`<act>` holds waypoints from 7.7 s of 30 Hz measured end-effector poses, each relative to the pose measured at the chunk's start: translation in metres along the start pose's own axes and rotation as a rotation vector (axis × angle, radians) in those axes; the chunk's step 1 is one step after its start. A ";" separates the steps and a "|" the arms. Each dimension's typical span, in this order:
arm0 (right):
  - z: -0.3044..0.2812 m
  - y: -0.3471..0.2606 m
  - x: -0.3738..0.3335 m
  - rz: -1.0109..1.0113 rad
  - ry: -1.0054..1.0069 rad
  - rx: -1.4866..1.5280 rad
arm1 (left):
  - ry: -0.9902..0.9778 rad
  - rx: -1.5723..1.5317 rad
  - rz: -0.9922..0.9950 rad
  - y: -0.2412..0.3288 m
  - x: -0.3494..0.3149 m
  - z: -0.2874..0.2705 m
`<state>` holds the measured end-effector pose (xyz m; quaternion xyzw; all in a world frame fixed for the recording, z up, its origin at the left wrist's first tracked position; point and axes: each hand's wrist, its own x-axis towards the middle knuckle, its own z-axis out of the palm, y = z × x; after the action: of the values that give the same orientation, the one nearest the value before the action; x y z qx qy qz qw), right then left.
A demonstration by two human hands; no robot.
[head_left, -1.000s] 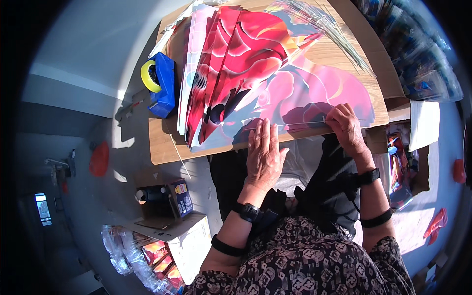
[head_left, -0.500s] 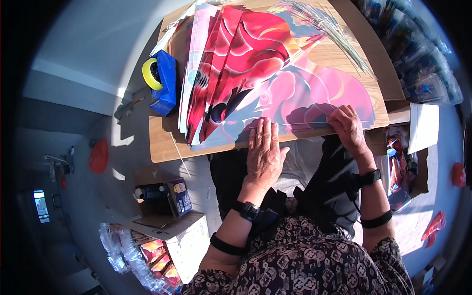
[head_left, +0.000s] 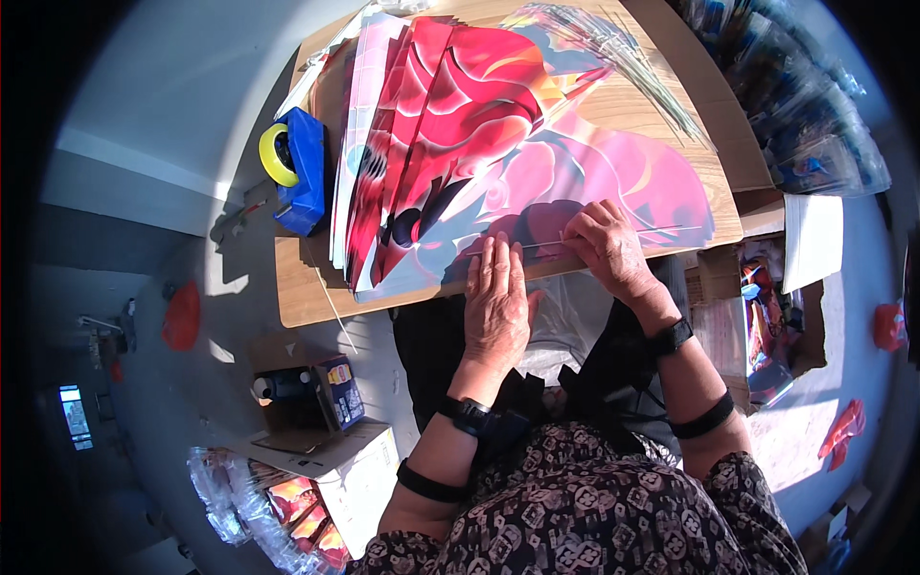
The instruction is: The recorder is assembling kites by taping thin supporting sticks onto patterned plastic kite sheets.
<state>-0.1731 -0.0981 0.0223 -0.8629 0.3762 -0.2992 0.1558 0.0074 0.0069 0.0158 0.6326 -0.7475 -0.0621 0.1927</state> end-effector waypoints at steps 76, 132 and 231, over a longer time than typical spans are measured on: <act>0.011 -0.008 0.002 0.041 0.023 0.084 | 0.080 0.005 -0.064 -0.006 -0.002 -0.028; 0.131 -0.218 0.050 0.694 -0.699 1.345 | 0.286 -0.846 -0.834 -0.249 0.066 -0.176; 0.188 -0.225 0.220 0.898 -0.095 1.291 | 0.502 -1.417 -1.057 -0.095 -0.254 -0.110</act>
<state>0.1894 -0.1030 0.0763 -0.3791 0.4336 -0.3296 0.7480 0.1666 0.2513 0.0318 0.6211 -0.0843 -0.4465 0.6386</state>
